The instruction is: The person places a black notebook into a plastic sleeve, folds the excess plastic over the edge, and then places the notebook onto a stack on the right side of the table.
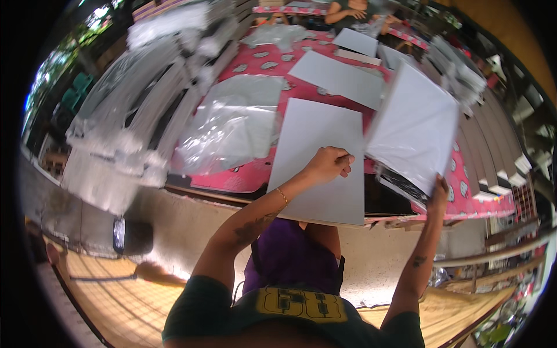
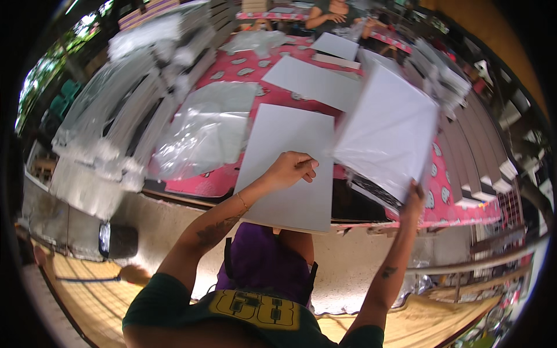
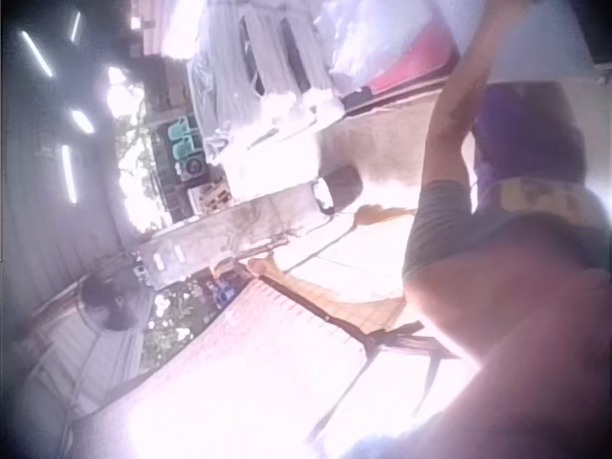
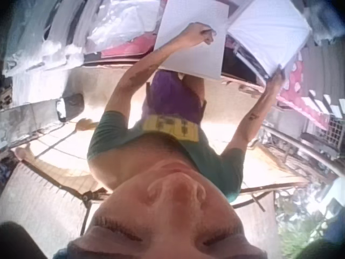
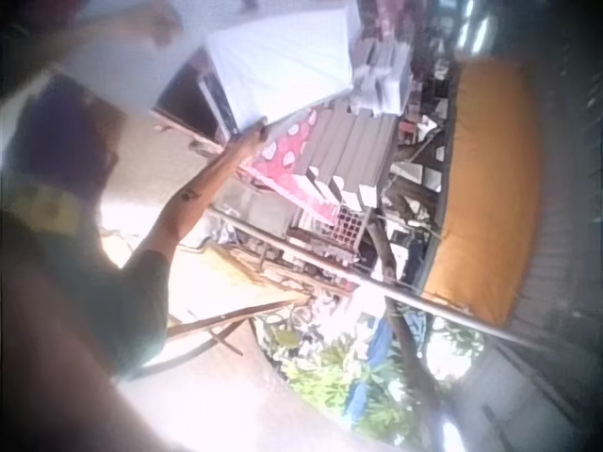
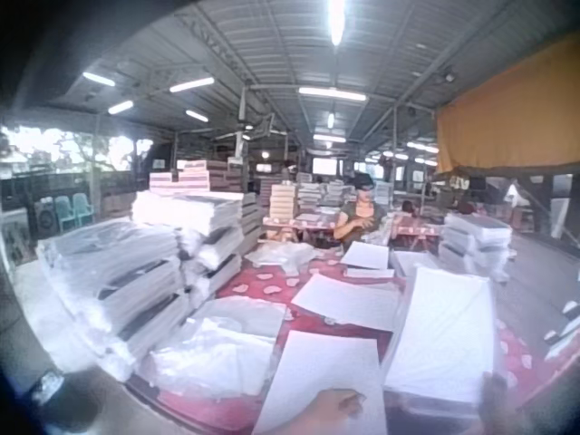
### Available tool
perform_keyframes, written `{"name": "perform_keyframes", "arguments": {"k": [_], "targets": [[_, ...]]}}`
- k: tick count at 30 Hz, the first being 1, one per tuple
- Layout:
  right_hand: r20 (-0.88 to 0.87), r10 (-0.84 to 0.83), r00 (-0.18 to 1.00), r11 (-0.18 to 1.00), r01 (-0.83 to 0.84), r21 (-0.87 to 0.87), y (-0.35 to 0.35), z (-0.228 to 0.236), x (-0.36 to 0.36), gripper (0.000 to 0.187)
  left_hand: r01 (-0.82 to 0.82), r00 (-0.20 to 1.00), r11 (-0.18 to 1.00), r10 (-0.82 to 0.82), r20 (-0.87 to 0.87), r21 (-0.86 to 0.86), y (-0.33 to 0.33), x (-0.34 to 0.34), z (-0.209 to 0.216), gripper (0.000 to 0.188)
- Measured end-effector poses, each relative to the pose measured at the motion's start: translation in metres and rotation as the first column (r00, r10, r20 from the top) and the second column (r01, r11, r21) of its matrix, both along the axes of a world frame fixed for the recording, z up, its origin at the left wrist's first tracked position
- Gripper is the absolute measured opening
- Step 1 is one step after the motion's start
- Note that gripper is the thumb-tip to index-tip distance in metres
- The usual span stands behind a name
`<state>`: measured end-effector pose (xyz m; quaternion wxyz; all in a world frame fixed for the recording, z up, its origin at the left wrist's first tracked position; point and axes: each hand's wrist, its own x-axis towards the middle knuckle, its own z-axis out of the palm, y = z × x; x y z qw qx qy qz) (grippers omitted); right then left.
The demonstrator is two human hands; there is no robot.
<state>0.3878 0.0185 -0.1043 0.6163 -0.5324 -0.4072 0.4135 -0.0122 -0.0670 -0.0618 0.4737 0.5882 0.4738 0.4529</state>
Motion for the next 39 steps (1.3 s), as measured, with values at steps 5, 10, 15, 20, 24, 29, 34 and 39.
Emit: {"name": "perform_keyframes", "arguments": {"k": [5, 10, 15, 20, 24, 29, 34, 39], "targets": [[-0.015, 0.114, 0.993, 0.991, -0.114, -0.07, 0.019, -0.025, 0.062, 0.035, -0.417, 0.711, 0.795, 0.587, -0.387, 0.44, -0.06, -0.122, -0.031, 0.013], [0.29, 0.054, 0.956, 0.992, -0.02, -0.121, 0.046, -0.059, 0.139, 0.04, -0.487, 0.383, 0.793, 0.57, -0.727, 0.366, -0.114, -0.227, -0.034, 0.015], [0.876, -0.324, 0.357, 0.903, 0.394, 0.173, 0.028, -0.049, 0.104, 0.042, -0.419, 0.321, 0.813, 0.548, -0.772, 0.403, -0.131, -0.239, -0.053, 0.01], [0.187, 0.59, 0.786, 0.8, -0.6, -0.003, -0.091, 0.047, -0.144, 0.048, -0.524, 0.507, 0.711, 0.703, -0.499, 0.469, -0.134, -0.181, -0.025, 0.009], [-0.588, 0.779, 0.218, 0.279, -0.96, 0.014, -0.167, 0.042, -0.292, 0.058, -0.345, 0.799, 0.849, 0.489, -0.351, 0.4, -0.107, -0.113, 0.011, 0.01], [-0.597, 0.685, 0.417, 0.533, -0.846, 0.02, -0.141, 0.015, -0.324, 0.034, -0.392, 0.822, 0.816, 0.518, -0.237, 0.426, -0.129, -0.054, 0.023, 0.02], [-0.685, 0.486, 0.542, 0.681, -0.726, -0.091, -0.119, 0.01, -0.295, 0.029, -0.518, 0.699, 0.736, 0.658, -0.281, 0.437, -0.111, -0.084, -0.018, 0.01], [-0.783, 0.432, 0.448, 0.778, -0.624, 0.073, -0.064, 0.036, -0.195, 0.043, -0.77, 0.497, 0.631, 0.683, 0.535, -0.09, -0.124, -0.309, -0.08, 0.021]]}}
